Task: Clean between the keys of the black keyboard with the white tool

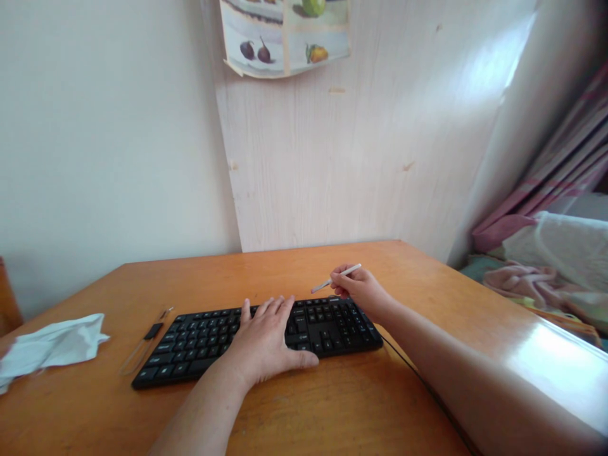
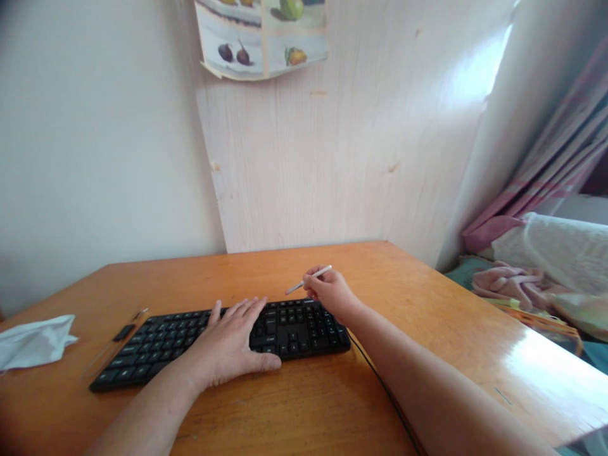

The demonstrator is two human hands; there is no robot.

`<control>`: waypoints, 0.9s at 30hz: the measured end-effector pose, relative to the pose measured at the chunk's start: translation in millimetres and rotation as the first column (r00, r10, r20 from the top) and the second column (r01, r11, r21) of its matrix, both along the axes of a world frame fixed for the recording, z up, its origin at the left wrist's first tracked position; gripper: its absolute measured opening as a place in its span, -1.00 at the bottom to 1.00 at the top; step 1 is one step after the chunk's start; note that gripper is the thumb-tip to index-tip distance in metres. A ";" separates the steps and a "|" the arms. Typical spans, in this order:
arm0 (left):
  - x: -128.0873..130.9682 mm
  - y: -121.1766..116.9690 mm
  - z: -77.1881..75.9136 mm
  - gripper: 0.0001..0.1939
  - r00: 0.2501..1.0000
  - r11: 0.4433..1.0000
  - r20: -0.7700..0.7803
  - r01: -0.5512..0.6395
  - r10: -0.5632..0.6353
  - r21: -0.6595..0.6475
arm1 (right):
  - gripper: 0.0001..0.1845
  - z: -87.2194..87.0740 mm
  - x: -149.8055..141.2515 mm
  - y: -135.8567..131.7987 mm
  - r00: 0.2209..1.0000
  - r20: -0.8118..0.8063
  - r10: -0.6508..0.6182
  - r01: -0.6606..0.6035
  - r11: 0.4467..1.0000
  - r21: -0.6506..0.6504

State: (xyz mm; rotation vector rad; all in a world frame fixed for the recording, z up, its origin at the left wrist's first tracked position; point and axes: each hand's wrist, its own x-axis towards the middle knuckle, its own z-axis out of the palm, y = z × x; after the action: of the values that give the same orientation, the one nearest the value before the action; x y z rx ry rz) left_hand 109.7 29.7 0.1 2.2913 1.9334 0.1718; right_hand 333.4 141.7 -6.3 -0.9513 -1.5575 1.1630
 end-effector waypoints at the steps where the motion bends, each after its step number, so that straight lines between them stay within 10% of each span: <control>1: 0.2 -0.1 0.1 0.33 1.000 1.000 -0.001 -0.001 0.001 0.000 | -0.65 -1.9 -3.4 -1.8 1.000 -0.001 0.029 -0.029 1.000 -0.007; 7: 0.0 1.1 -2.1 0.33 1.000 1.000 -0.007 0.003 -0.003 0.010 | -0.72 -9.9 -13.4 -3.9 0.989 0.089 0.121 -0.123 0.992 0.015; 27: -0.6 1.5 -1.9 0.33 1.000 1.000 -0.018 0.000 0.000 0.000 | -0.87 10.5 29.1 11.5 0.878 0.442 -0.181 0.094 0.973 0.211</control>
State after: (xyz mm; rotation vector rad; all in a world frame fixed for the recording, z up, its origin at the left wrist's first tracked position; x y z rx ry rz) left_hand 109.1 31.2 -1.8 2.3007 1.9421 0.1515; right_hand 362.5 153.3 4.2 -1.2521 -1.8959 0.7027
